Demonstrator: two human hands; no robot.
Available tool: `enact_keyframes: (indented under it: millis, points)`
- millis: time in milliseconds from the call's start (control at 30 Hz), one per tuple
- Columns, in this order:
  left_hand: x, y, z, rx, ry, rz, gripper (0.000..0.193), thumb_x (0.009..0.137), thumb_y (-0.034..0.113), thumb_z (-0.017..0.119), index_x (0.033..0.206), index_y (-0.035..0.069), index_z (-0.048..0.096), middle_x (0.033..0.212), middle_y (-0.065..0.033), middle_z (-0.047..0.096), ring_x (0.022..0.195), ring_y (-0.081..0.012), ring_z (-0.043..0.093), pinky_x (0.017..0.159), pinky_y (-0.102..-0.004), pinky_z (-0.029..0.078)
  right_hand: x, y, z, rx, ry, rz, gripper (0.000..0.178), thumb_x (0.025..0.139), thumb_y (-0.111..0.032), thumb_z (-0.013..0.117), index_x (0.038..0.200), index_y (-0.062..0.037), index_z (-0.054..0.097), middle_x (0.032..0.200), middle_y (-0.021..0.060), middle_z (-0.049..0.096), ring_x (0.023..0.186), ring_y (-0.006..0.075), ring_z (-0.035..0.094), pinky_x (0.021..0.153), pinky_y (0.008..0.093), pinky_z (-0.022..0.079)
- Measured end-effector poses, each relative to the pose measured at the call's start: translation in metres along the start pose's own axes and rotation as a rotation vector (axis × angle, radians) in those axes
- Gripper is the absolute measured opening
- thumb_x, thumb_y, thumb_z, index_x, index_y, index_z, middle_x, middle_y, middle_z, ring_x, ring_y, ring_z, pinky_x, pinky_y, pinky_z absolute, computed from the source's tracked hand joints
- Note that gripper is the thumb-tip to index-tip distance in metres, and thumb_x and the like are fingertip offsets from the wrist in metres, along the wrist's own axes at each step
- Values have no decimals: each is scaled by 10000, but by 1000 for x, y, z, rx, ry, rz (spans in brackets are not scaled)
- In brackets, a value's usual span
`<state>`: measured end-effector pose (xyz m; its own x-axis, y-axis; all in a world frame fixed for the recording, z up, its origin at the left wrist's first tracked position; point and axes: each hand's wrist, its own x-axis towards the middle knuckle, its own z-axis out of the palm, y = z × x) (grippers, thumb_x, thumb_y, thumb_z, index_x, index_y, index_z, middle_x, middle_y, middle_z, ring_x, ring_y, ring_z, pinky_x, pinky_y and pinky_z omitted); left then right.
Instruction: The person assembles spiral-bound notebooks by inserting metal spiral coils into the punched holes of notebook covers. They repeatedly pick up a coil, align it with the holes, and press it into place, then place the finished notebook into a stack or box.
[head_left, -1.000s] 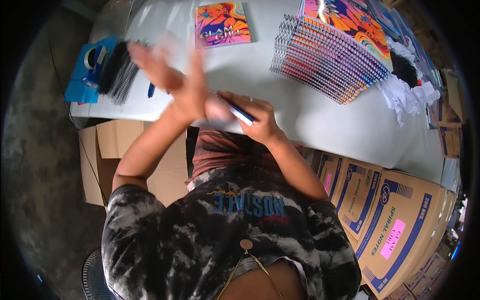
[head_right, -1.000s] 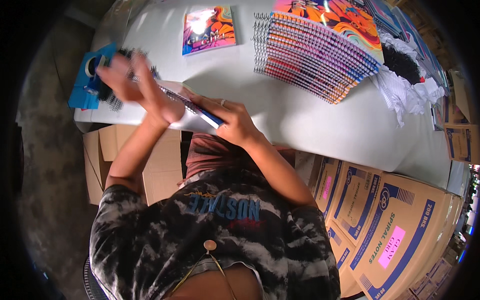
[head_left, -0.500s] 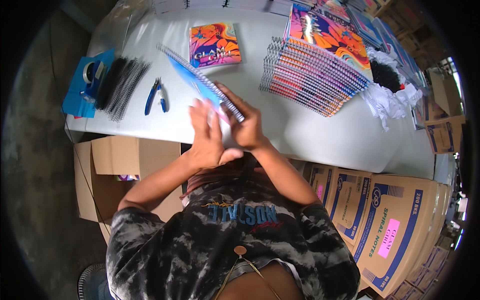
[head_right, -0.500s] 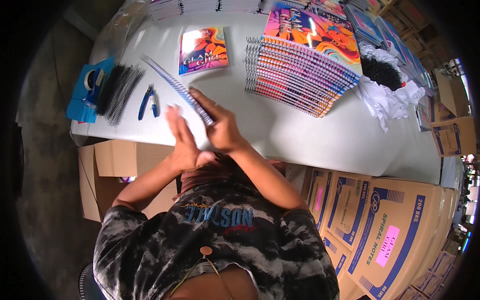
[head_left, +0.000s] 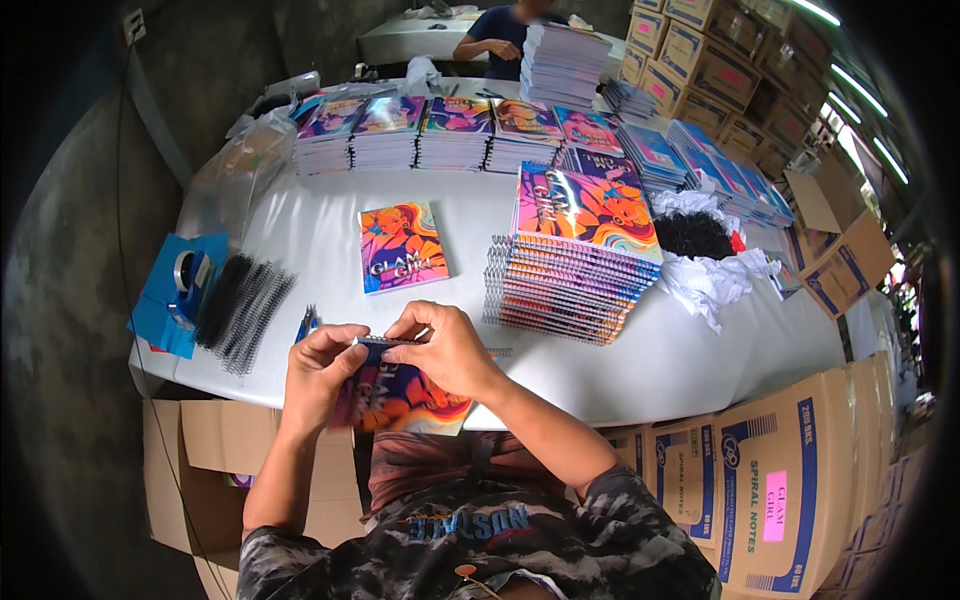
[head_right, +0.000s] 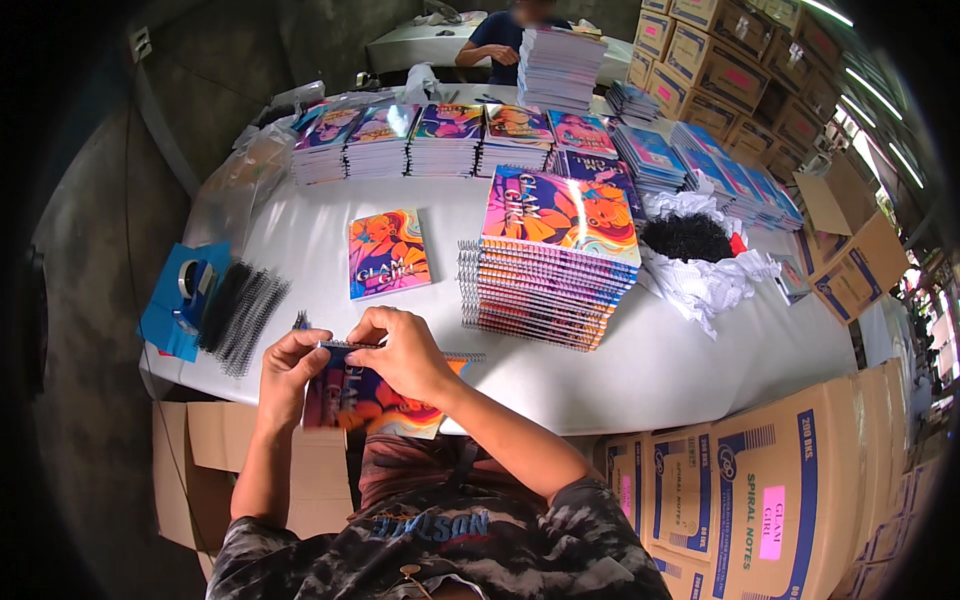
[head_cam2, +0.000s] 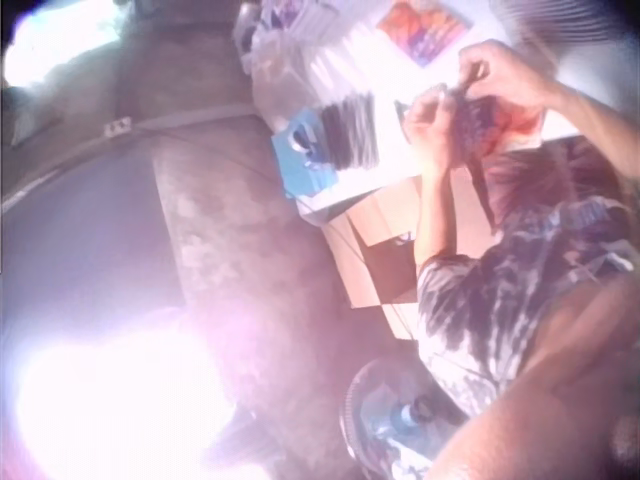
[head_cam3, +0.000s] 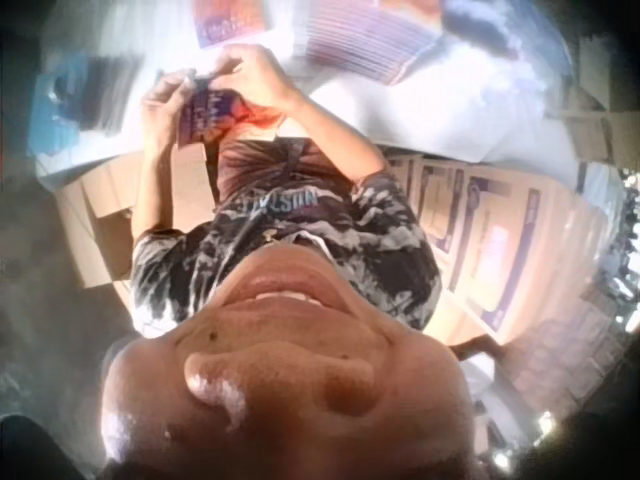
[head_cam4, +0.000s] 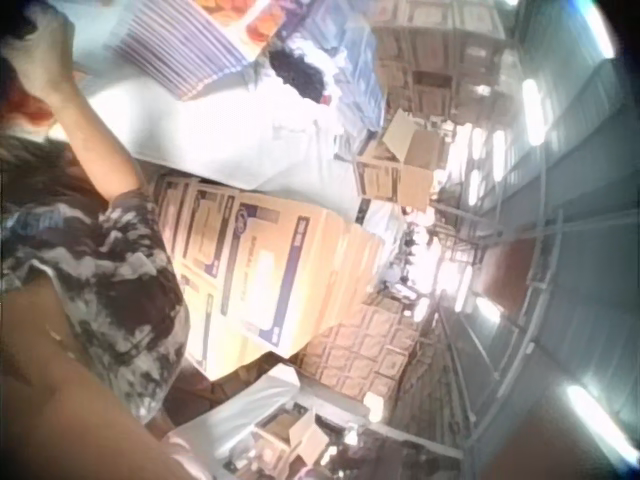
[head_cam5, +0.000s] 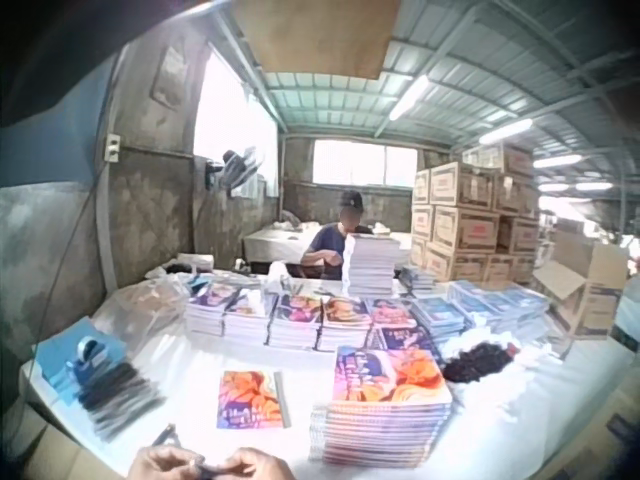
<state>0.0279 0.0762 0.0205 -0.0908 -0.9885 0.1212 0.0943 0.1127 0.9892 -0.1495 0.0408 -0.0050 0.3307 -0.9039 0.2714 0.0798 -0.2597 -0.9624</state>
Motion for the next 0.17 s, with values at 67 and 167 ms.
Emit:
enact_keyframes:
  millis: [67, 167]
  points:
    - [10, -1, -5, 15, -104, -74, 146, 774, -14, 598, 920, -9, 605, 816, -26, 612, 704, -64, 550, 664, -208, 459, -5, -8, 2, -115, 41, 10, 167, 709, 67, 680, 807, 19, 554, 784, 66, 613, 741, 116, 604, 684, 260, 508]
    - [32, -7, -21, 120, -302, -60, 167, 759, 23, 618, 921, -13, 599, 807, -38, 616, 717, -72, 560, 668, -209, 461, -13, -11, 7, -251, 115, -86, 192, 704, 46, 697, 836, 8, 564, 795, 80, 623, 729, 153, 615, 695, 267, 509]
